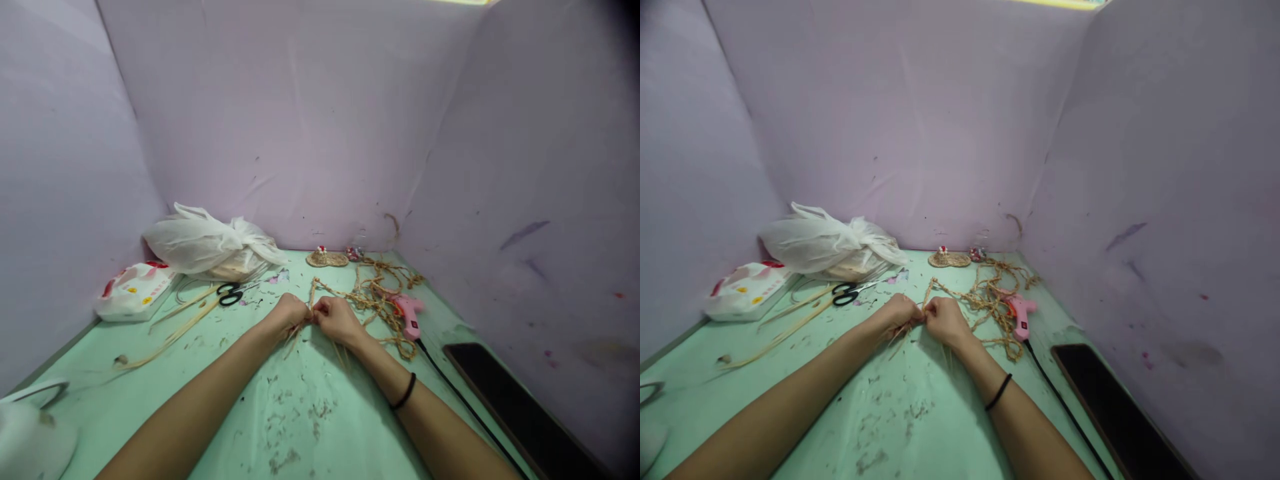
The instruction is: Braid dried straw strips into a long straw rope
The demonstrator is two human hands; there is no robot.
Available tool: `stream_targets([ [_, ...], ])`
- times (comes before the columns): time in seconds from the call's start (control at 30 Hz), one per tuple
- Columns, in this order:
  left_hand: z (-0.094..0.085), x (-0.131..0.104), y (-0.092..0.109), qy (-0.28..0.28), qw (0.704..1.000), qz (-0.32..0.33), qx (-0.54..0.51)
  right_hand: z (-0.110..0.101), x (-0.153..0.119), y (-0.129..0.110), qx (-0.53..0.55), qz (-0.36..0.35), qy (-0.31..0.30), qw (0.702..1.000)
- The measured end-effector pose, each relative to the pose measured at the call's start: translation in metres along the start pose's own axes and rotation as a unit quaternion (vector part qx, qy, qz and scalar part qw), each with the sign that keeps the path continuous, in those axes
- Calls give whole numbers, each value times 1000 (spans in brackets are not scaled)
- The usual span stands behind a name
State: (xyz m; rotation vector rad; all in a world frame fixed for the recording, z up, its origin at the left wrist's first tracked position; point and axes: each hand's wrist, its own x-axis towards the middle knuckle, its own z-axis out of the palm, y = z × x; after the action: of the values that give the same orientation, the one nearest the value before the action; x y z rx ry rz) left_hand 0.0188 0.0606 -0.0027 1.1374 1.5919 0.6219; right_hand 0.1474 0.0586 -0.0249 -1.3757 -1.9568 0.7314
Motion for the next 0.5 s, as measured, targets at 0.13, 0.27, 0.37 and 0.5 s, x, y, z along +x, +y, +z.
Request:
stream_targets([
  [0.13,9,-6,-1,28,999,42,0,-7,-7,-12,-137,-9,14,990],
  [0.27,10,-11,1,11,1000,30,3,-14,-13,-29,-219,45,27,974],
  [0.37,4,-10,3,-56,998,-10,-24,-16,-17,-41,-274,58,37,959],
  [0.5,-8,-4,2,-105,994,-12,-36,-14,-25,-52,-308,24,23,951],
])
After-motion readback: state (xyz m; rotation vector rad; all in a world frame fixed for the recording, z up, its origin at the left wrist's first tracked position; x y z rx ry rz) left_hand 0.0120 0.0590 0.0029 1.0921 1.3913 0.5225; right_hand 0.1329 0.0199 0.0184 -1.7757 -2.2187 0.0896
